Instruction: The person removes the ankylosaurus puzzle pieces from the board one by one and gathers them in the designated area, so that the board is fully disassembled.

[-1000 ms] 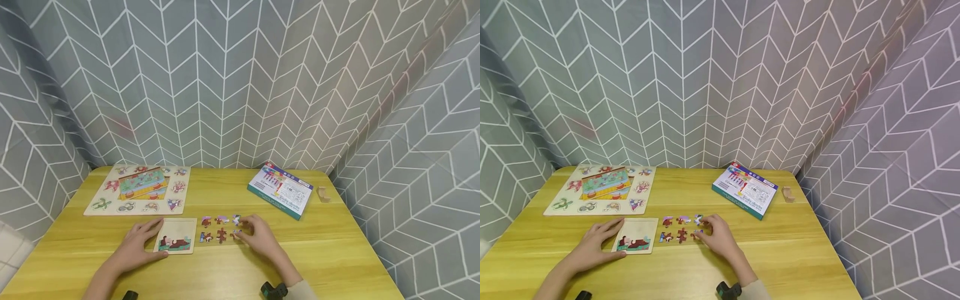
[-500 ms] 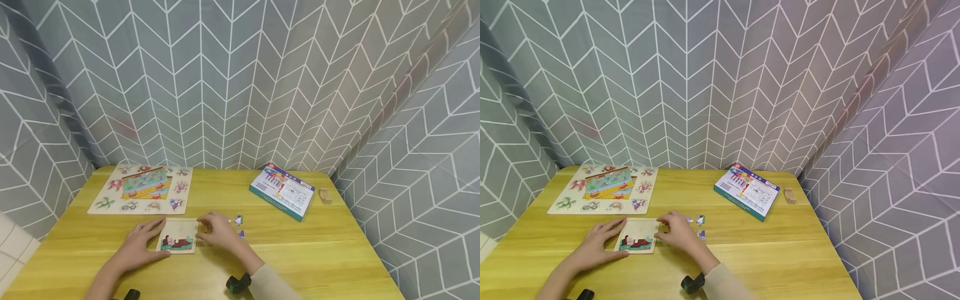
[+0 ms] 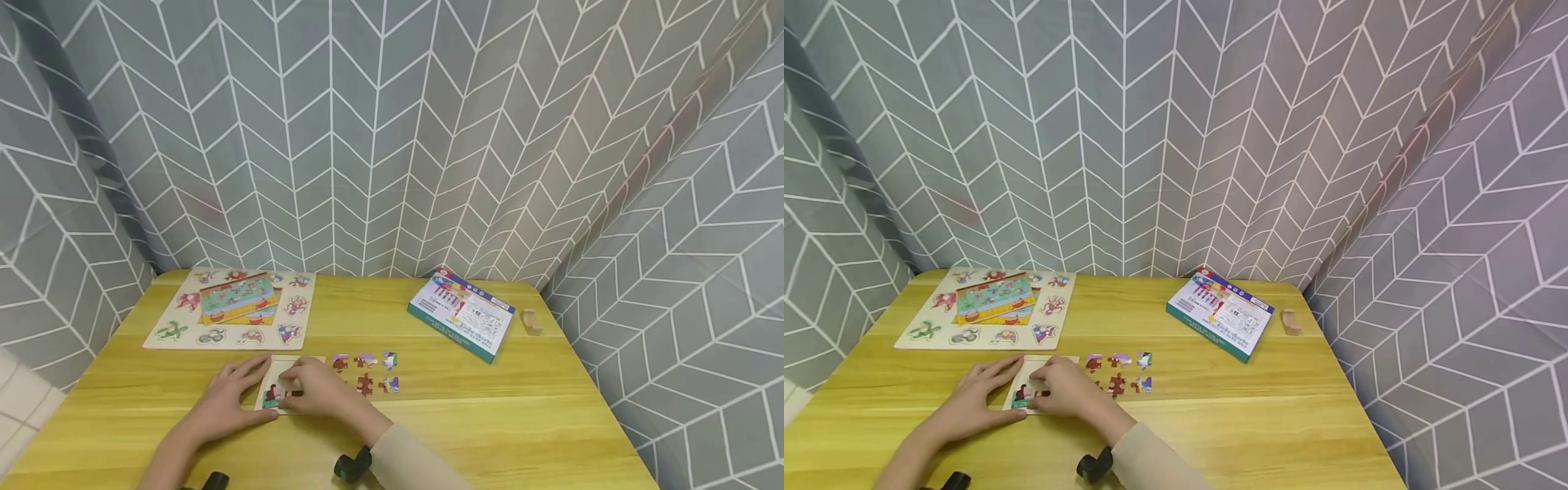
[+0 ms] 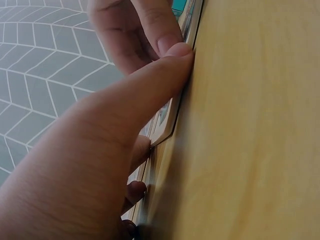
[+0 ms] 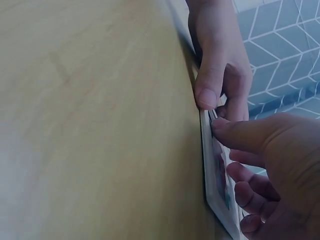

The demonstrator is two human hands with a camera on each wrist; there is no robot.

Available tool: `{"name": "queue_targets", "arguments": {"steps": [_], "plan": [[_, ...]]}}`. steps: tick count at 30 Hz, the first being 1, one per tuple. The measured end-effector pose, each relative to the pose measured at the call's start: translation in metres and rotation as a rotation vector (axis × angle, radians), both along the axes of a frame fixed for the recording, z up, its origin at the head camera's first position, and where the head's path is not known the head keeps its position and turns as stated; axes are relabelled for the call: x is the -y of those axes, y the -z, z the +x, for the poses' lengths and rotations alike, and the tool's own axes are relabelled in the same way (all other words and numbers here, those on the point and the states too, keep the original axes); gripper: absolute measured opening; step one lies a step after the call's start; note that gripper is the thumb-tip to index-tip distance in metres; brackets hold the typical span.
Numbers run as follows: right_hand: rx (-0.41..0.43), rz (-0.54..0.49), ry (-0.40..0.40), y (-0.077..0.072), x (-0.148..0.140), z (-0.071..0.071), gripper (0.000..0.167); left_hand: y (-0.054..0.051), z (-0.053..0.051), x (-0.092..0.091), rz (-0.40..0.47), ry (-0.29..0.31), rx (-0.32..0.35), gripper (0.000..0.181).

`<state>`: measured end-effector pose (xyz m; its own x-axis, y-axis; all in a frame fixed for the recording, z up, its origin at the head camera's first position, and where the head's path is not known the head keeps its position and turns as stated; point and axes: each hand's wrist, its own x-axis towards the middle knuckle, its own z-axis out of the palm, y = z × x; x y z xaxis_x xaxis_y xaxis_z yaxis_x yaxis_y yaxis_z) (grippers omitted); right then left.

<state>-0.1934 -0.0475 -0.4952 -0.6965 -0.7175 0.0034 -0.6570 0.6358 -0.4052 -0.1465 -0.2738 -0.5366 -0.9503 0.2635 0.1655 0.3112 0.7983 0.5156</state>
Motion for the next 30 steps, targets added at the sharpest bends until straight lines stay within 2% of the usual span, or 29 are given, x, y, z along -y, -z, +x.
{"name": "queue_targets", "arguments": {"steps": [8,13,22,30], "plan": [[0.030,-0.010,-0.060,0.0014,0.0044,-0.0023,0.036,0.0000,0.0014,0.0004,0.011,0.012,-0.008,0.103],[0.014,-0.007,-0.085,0.0032,0.0064,-0.0019,0.033,-0.0020,0.0030,-0.0002,0.007,0.015,-0.011,0.103],[0.041,-0.005,-0.055,0.0051,0.0072,0.0011,0.029,-0.0006,0.0032,-0.0003,0.002,0.014,-0.020,0.102],[-0.001,-0.032,-0.053,0.0066,0.0075,0.0016,0.026,0.0002,0.0009,0.0002,0.003,0.015,-0.041,0.101]]}}
